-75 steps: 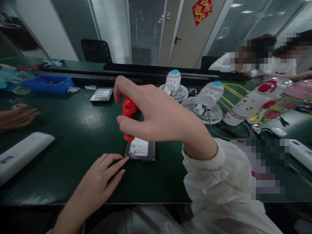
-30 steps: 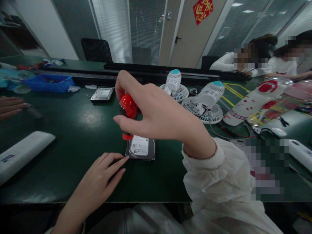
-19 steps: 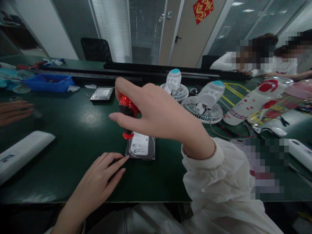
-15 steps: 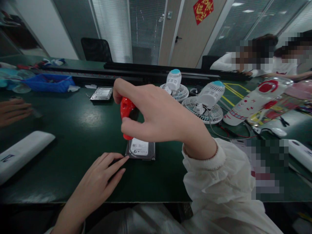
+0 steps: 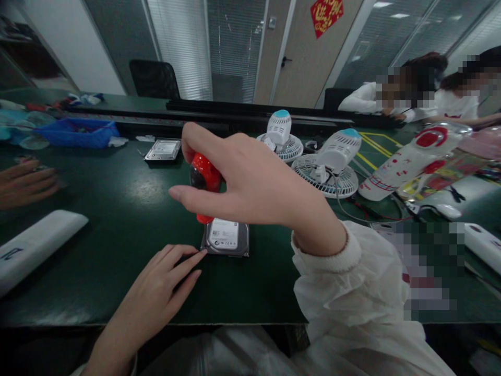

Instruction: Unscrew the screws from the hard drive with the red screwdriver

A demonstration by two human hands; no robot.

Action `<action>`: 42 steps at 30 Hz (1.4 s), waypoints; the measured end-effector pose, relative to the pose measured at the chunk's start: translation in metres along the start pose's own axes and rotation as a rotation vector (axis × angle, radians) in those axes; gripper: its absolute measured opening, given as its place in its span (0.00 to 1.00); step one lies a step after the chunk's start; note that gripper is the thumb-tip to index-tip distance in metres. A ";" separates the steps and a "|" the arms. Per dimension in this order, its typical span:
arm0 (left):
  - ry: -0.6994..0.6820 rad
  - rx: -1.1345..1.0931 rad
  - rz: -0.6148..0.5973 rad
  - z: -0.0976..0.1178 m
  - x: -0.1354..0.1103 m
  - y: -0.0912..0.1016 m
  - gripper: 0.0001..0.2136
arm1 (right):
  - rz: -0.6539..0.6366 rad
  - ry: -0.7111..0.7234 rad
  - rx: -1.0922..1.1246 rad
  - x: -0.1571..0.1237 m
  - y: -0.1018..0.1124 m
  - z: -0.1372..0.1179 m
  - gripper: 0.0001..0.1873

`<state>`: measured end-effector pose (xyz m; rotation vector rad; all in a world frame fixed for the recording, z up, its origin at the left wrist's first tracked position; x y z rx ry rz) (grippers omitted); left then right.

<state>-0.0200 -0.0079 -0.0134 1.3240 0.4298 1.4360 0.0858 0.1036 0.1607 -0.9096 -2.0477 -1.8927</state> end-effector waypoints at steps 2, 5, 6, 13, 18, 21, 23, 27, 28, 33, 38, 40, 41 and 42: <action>0.003 0.004 0.004 0.000 0.000 0.000 0.15 | 0.009 -0.021 -0.023 0.000 0.000 0.002 0.16; 0.006 0.004 0.008 -0.001 -0.001 0.000 0.15 | 0.009 -0.011 0.009 0.000 0.000 0.002 0.13; 0.004 0.004 0.011 -0.001 -0.001 0.000 0.14 | 0.003 0.000 0.028 0.000 0.000 0.001 0.14; -0.003 0.011 0.015 0.000 0.000 0.001 0.15 | 0.033 -0.023 0.015 0.001 0.000 0.002 0.16; -0.009 0.002 0.013 0.000 -0.001 0.000 0.15 | 0.028 -0.008 0.061 0.000 -0.001 0.001 0.18; -0.010 0.004 0.014 -0.001 -0.002 0.000 0.15 | 0.009 -0.002 0.075 -0.001 0.000 -0.001 0.16; -0.012 0.003 0.013 -0.002 -0.002 0.000 0.15 | -0.010 -0.009 0.059 0.000 -0.001 0.000 0.13; -0.025 0.000 0.021 -0.001 -0.003 0.000 0.15 | -0.008 -0.056 -0.035 0.000 -0.003 0.005 0.15; -0.027 0.001 0.023 -0.001 -0.003 -0.001 0.15 | -0.001 -0.054 -0.048 0.000 -0.003 0.005 0.15; -0.017 0.008 0.027 -0.003 -0.004 -0.002 0.15 | 0.021 0.007 0.024 0.000 -0.002 -0.001 0.15; -0.037 0.009 0.048 -0.003 -0.005 -0.001 0.15 | 0.019 -0.048 -0.002 0.000 -0.004 0.004 0.18; -0.048 0.011 0.058 -0.003 -0.005 -0.001 0.15 | 0.025 -0.042 0.012 0.000 -0.003 0.003 0.13; -0.050 0.013 0.063 -0.004 -0.006 -0.001 0.15 | 0.030 -0.032 0.034 0.000 -0.003 0.002 0.13; -0.050 0.014 0.065 -0.004 -0.006 -0.001 0.15 | 0.031 -0.022 0.059 -0.001 -0.002 0.001 0.13</action>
Point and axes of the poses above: each hand's wrist, its own x-axis towards the middle knuckle, its own y-axis out of the back of the hand, z = x × y, the point moved 7 cm from there along x, towards the middle knuckle, and after that the axes turned 7 degrees about z, right-handed, at the moved point
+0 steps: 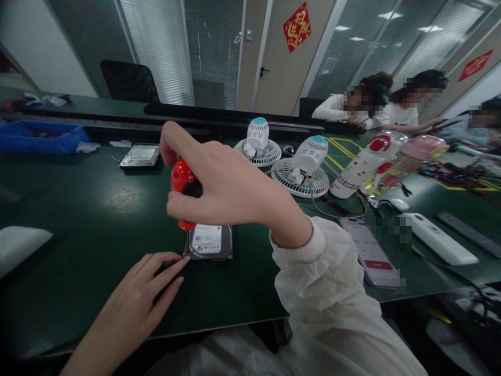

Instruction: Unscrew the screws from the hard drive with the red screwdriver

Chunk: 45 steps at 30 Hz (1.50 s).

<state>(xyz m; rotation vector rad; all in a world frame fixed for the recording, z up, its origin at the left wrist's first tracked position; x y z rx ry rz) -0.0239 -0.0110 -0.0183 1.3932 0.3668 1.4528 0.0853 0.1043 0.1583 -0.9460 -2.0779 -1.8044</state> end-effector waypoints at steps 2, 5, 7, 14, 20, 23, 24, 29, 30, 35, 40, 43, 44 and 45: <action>0.004 0.000 0.001 0.000 0.000 -0.001 0.15 | -0.005 0.013 0.040 0.000 0.001 -0.001 0.15; 0.009 -0.005 -0.006 0.000 0.000 -0.002 0.15 | -0.021 -0.016 0.034 0.000 0.001 0.002 0.15; 0.014 -0.008 -0.013 -0.001 0.001 -0.003 0.15 | -0.023 -0.049 0.011 0.001 0.001 0.005 0.16; 0.006 0.000 0.015 0.000 0.001 0.000 0.15 | -0.007 -0.039 0.028 -0.001 0.003 0.003 0.17; 0.029 -0.008 0.007 -0.001 0.000 0.000 0.15 | -0.011 0.041 0.028 0.001 0.001 0.001 0.11; 0.036 -0.013 0.002 -0.001 0.000 0.000 0.15 | -0.007 -0.018 -0.039 0.001 -0.001 0.007 0.17; 0.035 -0.015 0.002 -0.001 0.000 0.000 0.15 | -0.003 -0.033 -0.057 0.001 -0.001 0.008 0.17; 0.029 -0.014 0.015 -0.001 0.000 0.001 0.15 | -0.018 0.002 0.022 -0.001 0.000 0.004 0.17; 0.031 -0.012 0.011 -0.001 0.000 0.000 0.15 | -0.026 0.016 0.043 -0.001 0.000 0.002 0.17; 0.045 -0.007 -0.012 -0.001 0.000 -0.001 0.15 | -0.001 -0.023 -0.019 0.001 0.001 0.005 0.20; 0.047 -0.012 -0.009 0.000 0.001 0.000 0.15 | 0.007 -0.002 -0.024 0.000 0.003 0.002 0.14; 0.046 -0.010 -0.010 0.000 0.001 0.000 0.15 | -0.019 0.040 0.062 -0.001 0.003 -0.002 0.15; 0.046 -0.010 -0.013 0.000 0.001 0.000 0.15 | -0.024 0.043 0.078 -0.001 0.003 -0.002 0.14; 0.047 -0.010 -0.018 0.000 0.001 0.000 0.15 | -0.023 0.041 0.084 -0.001 0.003 -0.002 0.15</action>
Point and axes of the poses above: each hand's wrist, its own x-axis towards the middle knuckle, its own y-axis out of the back of the hand, z = x × y, the point moved 7 cm from there along x, towards the middle knuckle, and after that the axes turned 7 degrees about z, right-handed, at the moved point
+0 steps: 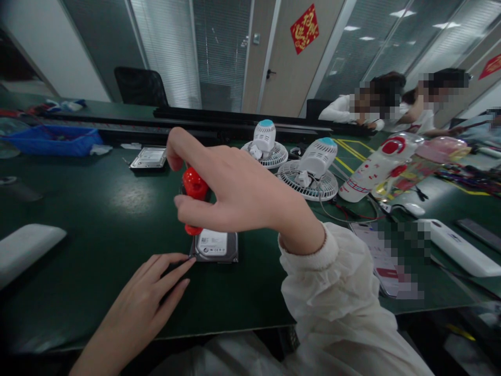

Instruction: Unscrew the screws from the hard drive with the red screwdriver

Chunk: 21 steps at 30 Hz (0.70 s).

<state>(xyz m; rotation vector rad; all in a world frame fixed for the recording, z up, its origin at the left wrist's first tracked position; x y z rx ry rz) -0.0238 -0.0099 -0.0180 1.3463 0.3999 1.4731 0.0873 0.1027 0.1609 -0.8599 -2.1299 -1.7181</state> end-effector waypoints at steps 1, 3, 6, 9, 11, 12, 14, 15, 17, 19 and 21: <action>0.001 -0.001 -0.002 0.000 0.000 0.000 0.15 | 0.007 -0.008 -0.002 0.000 0.000 0.001 0.15; 0.006 -0.002 -0.002 0.000 -0.001 0.000 0.15 | 0.026 -0.034 -0.020 0.001 0.000 0.004 0.17; 0.013 -0.006 -0.003 -0.001 -0.001 0.000 0.15 | 0.038 -0.044 -0.028 0.001 0.000 0.006 0.14; 0.019 -0.005 -0.007 -0.003 -0.002 -0.001 0.15 | 0.024 -0.006 0.002 0.000 0.000 0.002 0.15; 0.017 -0.003 -0.008 -0.003 -0.002 -0.001 0.15 | 0.014 0.017 0.012 0.000 0.000 0.000 0.13; 0.014 -0.002 -0.008 -0.002 -0.002 -0.001 0.15 | 0.012 0.018 0.006 0.000 0.000 0.000 0.12; 0.009 -0.001 -0.012 -0.001 -0.001 -0.001 0.15 | 0.016 -0.010 -0.033 0.000 -0.001 0.003 0.14; 0.007 0.000 -0.013 -0.001 -0.001 -0.001 0.15 | 0.022 -0.037 -0.063 0.001 -0.001 0.006 0.16; 0.004 0.004 -0.011 0.000 -0.001 -0.001 0.15 | 0.035 -0.080 -0.109 0.001 -0.001 0.011 0.19; 0.000 0.004 -0.003 0.001 -0.001 0.000 0.15 | 0.044 -0.075 -0.098 0.000 0.000 0.011 0.17; -0.006 -0.001 0.003 0.001 -0.001 0.001 0.15 | 0.037 -0.039 -0.054 0.000 0.001 0.009 0.15</action>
Point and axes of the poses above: each hand's wrist, its own x-axis towards the middle knuckle, its own y-axis out of the back of the hand, z = x × y, the point moved 7 cm from there along x, towards the middle knuckle, and after that the axes turned 7 degrees about z, right-handed, at the moved point
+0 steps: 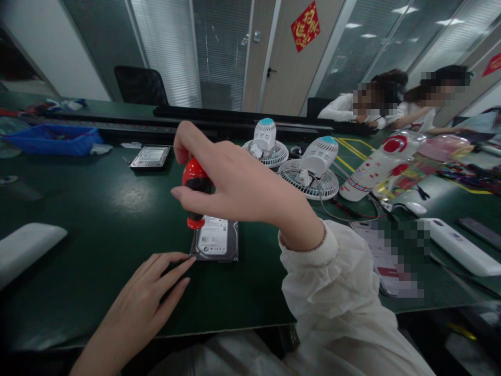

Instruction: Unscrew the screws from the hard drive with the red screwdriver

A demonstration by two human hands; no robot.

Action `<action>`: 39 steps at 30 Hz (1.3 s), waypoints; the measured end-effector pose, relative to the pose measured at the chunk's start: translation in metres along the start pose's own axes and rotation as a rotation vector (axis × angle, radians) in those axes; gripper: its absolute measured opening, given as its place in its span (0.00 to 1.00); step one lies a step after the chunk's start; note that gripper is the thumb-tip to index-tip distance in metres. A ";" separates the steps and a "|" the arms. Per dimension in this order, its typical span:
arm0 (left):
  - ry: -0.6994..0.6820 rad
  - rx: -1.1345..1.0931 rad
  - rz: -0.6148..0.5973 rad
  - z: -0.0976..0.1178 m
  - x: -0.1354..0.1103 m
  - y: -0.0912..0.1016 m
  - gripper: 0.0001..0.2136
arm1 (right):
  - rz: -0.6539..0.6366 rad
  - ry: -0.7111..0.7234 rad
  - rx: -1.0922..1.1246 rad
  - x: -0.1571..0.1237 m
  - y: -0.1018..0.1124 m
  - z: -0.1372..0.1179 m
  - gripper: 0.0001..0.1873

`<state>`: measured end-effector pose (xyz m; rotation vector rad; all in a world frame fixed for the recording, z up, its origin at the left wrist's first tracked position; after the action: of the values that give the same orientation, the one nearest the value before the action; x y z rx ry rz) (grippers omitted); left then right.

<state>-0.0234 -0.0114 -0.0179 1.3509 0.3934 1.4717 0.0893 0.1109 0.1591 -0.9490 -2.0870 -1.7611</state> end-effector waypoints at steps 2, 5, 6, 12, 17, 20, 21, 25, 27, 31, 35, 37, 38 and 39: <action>0.002 -0.004 0.000 0.000 0.000 0.000 0.15 | -0.020 0.029 0.036 -0.001 0.000 -0.002 0.15; 0.004 -0.005 0.002 0.000 0.000 0.000 0.15 | -0.040 0.060 0.065 0.000 0.000 -0.004 0.13; 0.004 -0.005 0.001 0.000 0.000 0.000 0.15 | -0.038 0.057 0.061 0.000 -0.001 -0.004 0.13; 0.000 0.012 -0.007 0.000 0.001 0.000 0.15 | -0.024 -0.017 -0.035 0.000 -0.001 0.003 0.15; 0.003 0.007 -0.007 -0.001 0.001 0.000 0.16 | -0.076 0.058 0.103 -0.001 0.000 -0.006 0.16; 0.002 0.001 -0.006 -0.001 0.001 0.000 0.15 | -0.081 0.049 0.038 -0.001 -0.001 -0.004 0.18; 0.003 -0.002 -0.006 -0.001 0.001 0.000 0.15 | -0.083 0.036 -0.005 -0.001 -0.001 -0.003 0.19; 0.011 -0.002 -0.012 -0.002 0.000 0.000 0.15 | -0.109 0.025 -0.038 -0.002 -0.003 -0.002 0.15; 0.012 0.000 -0.013 -0.002 0.000 0.000 0.15 | -0.109 0.042 0.045 -0.002 -0.002 -0.005 0.16; 0.004 0.001 -0.008 -0.001 0.001 0.000 0.15 | -0.102 0.041 0.093 -0.002 -0.001 -0.006 0.17; -0.003 -0.002 -0.003 0.000 0.002 0.001 0.15 | -0.064 0.001 0.041 0.000 0.000 -0.001 0.16; -0.007 -0.002 -0.003 0.000 0.002 0.001 0.15 | -0.061 0.003 0.085 0.000 0.000 -0.001 0.13; -0.007 -0.002 -0.003 0.000 0.001 0.002 0.15 | -0.063 0.004 0.110 -0.001 0.000 -0.002 0.13; -0.006 -0.002 -0.004 0.000 0.001 0.002 0.15 | -0.063 0.009 0.136 -0.001 0.000 -0.003 0.14</action>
<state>-0.0240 -0.0112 -0.0161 1.3523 0.3904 1.4639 0.0896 0.1079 0.1594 -0.8455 -2.2216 -1.6249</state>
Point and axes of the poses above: each hand's wrist, its own x-axis towards the middle knuckle, its own y-axis out of the back of the hand, z = x × y, the point moved 7 cm from there along x, towards the middle knuckle, and after that the axes turned 7 degrees about z, right-handed, at the moved point
